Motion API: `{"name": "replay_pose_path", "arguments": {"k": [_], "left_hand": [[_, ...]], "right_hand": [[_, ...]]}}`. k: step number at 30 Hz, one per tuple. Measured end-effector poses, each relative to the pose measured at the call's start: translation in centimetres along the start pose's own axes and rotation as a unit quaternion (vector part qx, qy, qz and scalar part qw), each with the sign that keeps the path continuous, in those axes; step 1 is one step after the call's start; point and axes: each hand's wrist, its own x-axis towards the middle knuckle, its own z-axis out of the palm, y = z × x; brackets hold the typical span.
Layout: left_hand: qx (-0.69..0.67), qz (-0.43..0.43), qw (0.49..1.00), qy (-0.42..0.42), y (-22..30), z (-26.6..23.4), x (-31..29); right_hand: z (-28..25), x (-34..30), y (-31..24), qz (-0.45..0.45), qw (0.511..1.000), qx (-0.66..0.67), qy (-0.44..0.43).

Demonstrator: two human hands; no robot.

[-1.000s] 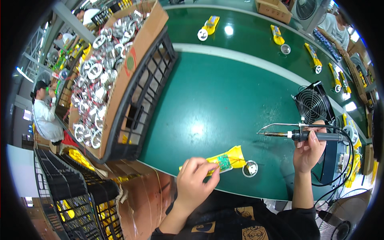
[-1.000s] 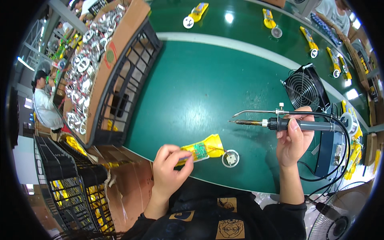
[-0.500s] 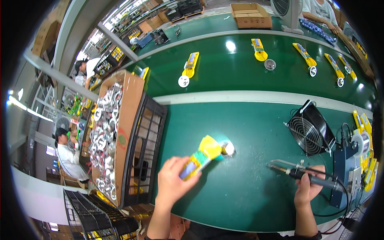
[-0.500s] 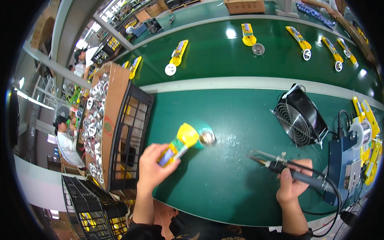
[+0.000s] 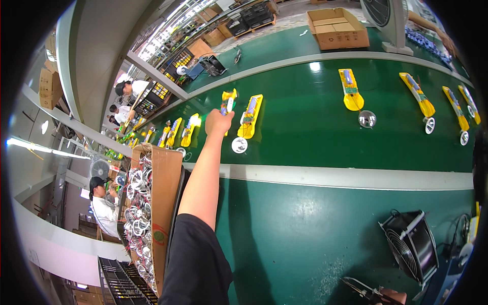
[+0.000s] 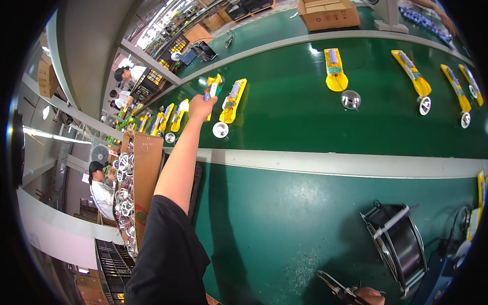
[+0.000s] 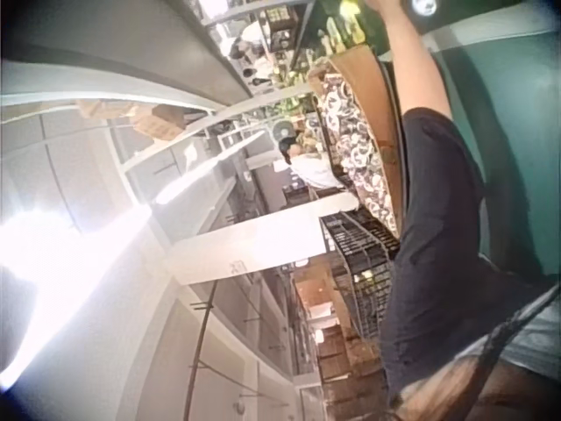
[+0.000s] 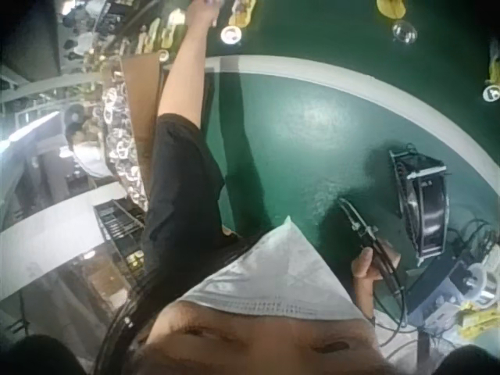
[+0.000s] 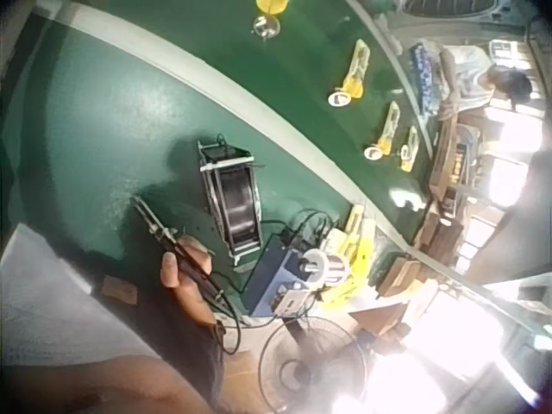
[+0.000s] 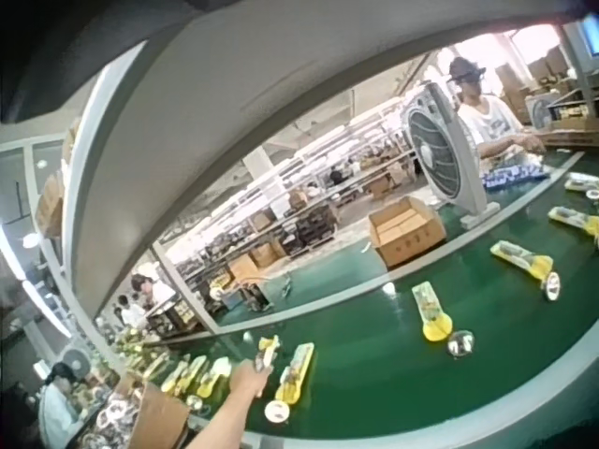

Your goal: The person solders wires onto circuit boards with a soldering iron, then assembles LED light fixtures by hand using the circuit boards, LED reflectors, and yellow plastic housings.

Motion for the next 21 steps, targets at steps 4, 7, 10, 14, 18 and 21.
{"name": "replay_pose_path", "arguments": {"k": [4,7,10,14,18,21], "left_hand": [[0.024,-0.008,0.984,-0.175,-0.9,1.0,1.7],[-0.173,-0.098,0.975,-0.099,-1.9,0.8,2.9],[-0.162,-0.201,0.963,0.076,-5.8,-0.6,6.9],[0.12,-0.29,0.939,0.145,-8.4,1.5,8.6],[0.288,-0.246,0.897,0.227,-12.6,4.4,9.8],[0.264,-0.264,0.912,0.172,-12.1,3.7,9.5]], "right_hand": [[0.4,0.2,0.4,0.028,0.999,0.011,0.033],[0.3,1.0,0.6,0.015,1.0,0.023,-0.003],[0.4,0.8,0.5,0.039,0.998,0.045,0.015],[0.7,0.2,0.8,0.031,0.998,0.029,0.039],[0.7,-0.3,0.9,0.038,0.998,0.02,0.051],[0.5,-0.6,1.4,0.053,0.997,0.01,0.059]]}}
